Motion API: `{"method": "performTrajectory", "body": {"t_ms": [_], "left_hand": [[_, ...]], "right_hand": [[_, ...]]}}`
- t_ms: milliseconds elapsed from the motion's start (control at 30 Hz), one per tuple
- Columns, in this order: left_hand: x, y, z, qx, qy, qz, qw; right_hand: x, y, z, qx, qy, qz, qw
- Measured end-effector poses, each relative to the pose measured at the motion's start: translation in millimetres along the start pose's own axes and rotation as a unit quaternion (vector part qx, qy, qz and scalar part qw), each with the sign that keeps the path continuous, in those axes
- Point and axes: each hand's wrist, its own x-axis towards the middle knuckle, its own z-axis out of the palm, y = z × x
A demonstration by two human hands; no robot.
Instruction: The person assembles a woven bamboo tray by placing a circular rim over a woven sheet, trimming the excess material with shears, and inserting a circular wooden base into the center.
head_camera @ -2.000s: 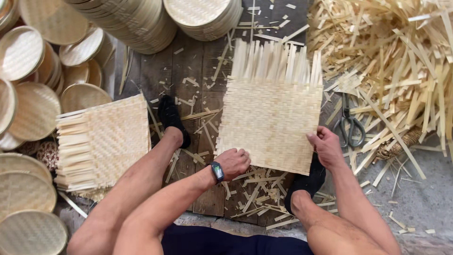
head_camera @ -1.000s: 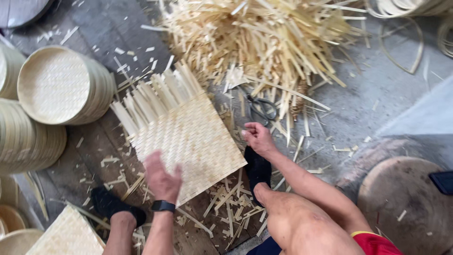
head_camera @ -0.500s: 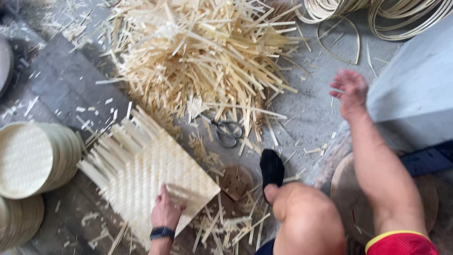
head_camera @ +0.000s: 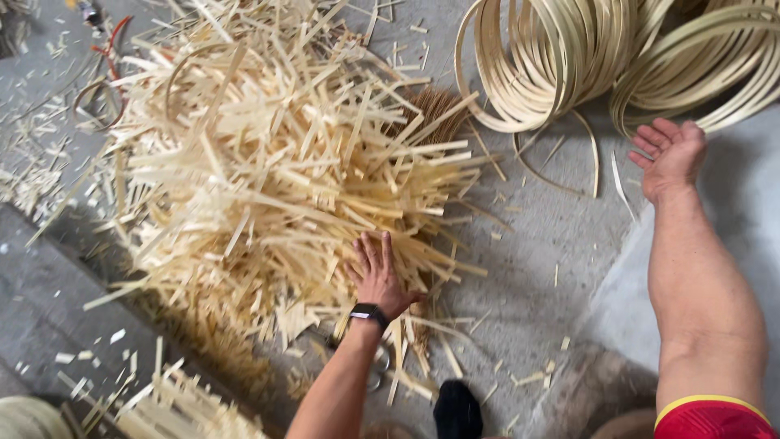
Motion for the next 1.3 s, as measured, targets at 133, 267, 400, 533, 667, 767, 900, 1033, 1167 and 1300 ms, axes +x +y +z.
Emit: {"method": "performTrajectory", "body": {"t_ms": [133, 267, 400, 533, 667, 767, 900, 1033, 1167, 1300], "left_hand": [[58.6, 22.7, 20.0, -0.036, -0.114, -0.082, 0.989], [77.2, 14.2, 28.7, -0.034, -0.184, -0.101, 0.977], [81.9, 9.2, 40.3, -0.097, -0.178, -0.131, 0.97], [88.7, 1.3, 45.9, -0.113, -0.165, -0.112, 0.973], [86.0, 1.4, 38.4, -0.106, -0.188, -0.121, 0.969], [90.0, 0.5, 44.3, -0.1, -0.186, -0.121, 0.97], [86.4, 0.0, 53.4, -0.071, -0.154, -0.107, 0.98], [89.0, -3.4, 51.6, -0.1, -0.164, -0.113, 0.975], [92.9, -4.9, 56.3, -0.118, -0.157, -0.102, 0.975], [88.5, -7.7, 59.7, -0.108, -0.14, -0.086, 0.981]], "right_hand": [[94.8, -6.1, -19.4, -0.011, 0.037, -0.029, 0.999], [166.0, -14.6, -17.7, 0.013, 0.009, -0.035, 0.999], [200.8, -21.4, 8.6, 0.129, -0.141, -0.069, 0.979], [184.4, -42.8, 52.7, 0.082, -0.253, -0.044, 0.963], [169.7, -63.6, 87.7, 0.118, -0.256, 0.001, 0.96], [172.5, -61.4, 102.2, 0.099, -0.238, -0.016, 0.966], [171.1, -45.2, 128.4, 0.076, -0.208, -0.036, 0.975], [148.4, -27.2, 151.3, 0.031, -0.158, -0.065, 0.985], [79.8, -29.6, 128.3, -0.088, -0.093, -0.098, 0.987], [-45.3, -12.9, 104.8, -0.255, -0.073, -0.097, 0.959]]}}
